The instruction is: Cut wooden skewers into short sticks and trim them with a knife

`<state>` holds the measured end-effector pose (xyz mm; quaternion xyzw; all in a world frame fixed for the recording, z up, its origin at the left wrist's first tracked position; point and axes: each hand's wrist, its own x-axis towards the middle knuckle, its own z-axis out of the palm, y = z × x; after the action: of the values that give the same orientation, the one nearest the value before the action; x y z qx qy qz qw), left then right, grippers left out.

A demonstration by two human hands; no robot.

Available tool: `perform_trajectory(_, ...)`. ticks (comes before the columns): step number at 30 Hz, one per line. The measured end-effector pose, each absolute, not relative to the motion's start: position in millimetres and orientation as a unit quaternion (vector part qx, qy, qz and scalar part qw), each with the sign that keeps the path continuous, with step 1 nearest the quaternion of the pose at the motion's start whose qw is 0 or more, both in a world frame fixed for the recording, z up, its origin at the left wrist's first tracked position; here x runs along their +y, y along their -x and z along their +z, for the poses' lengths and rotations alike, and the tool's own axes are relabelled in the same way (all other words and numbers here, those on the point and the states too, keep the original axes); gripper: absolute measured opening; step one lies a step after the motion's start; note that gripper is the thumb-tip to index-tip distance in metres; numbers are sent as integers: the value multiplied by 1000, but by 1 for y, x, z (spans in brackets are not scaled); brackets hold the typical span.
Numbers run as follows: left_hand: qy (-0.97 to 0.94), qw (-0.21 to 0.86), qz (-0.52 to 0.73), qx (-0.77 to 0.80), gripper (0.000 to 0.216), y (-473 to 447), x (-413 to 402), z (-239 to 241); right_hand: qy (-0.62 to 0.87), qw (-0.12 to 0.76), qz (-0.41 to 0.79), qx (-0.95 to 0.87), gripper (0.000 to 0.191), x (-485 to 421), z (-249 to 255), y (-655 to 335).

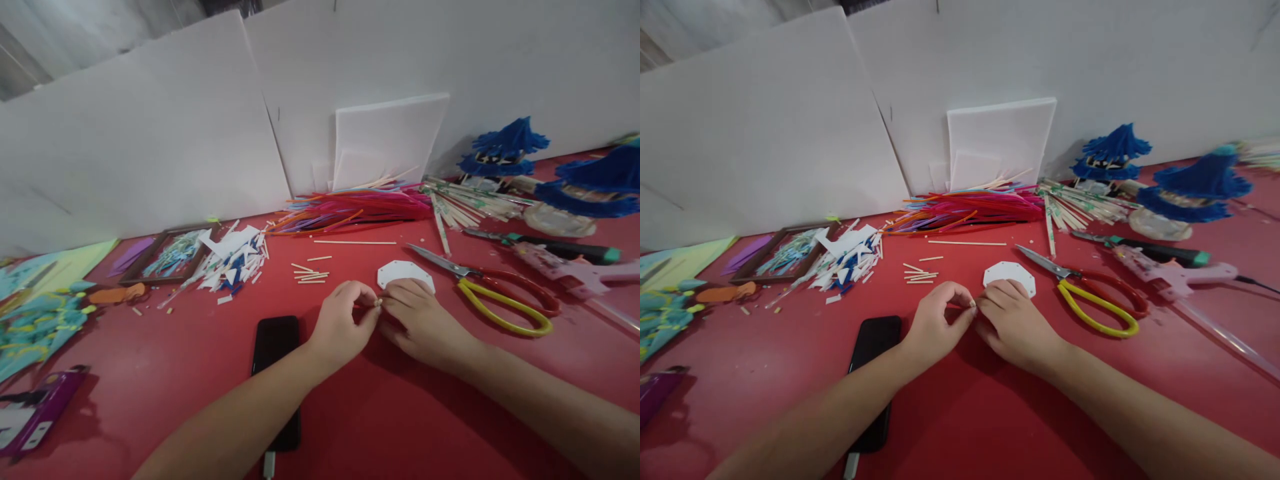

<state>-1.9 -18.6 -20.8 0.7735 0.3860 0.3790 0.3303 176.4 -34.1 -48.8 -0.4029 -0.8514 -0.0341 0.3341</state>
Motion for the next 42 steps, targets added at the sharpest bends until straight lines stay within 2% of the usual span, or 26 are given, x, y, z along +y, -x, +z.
perform_trajectory(6, -813, 282, 374, 347, 8, 3, -19, -20, 419, 334, -26, -844, 21, -32, -52, -176)
perform_trajectory(20, -752, 373, 367, 402, 4, 3, -14, -17, 447, 330, 30, -831, 25, -25, -55, -185)
perform_trajectory(27, -728, 409, 383, 396, 10, 1, -13, -18, 449, 332, 43, -828, 25, -24, -53, -185)
perform_trajectory(35, -722, 419, 374, 404, 7, 3, -18, -15, 437, 334, 46, -834, 25, -31, -52, -179)
perform_trajectory(42, -734, 403, 354, 416, 9, 1, -17, -12, 443, 347, 18, -826, 17, -33, -53, -180)
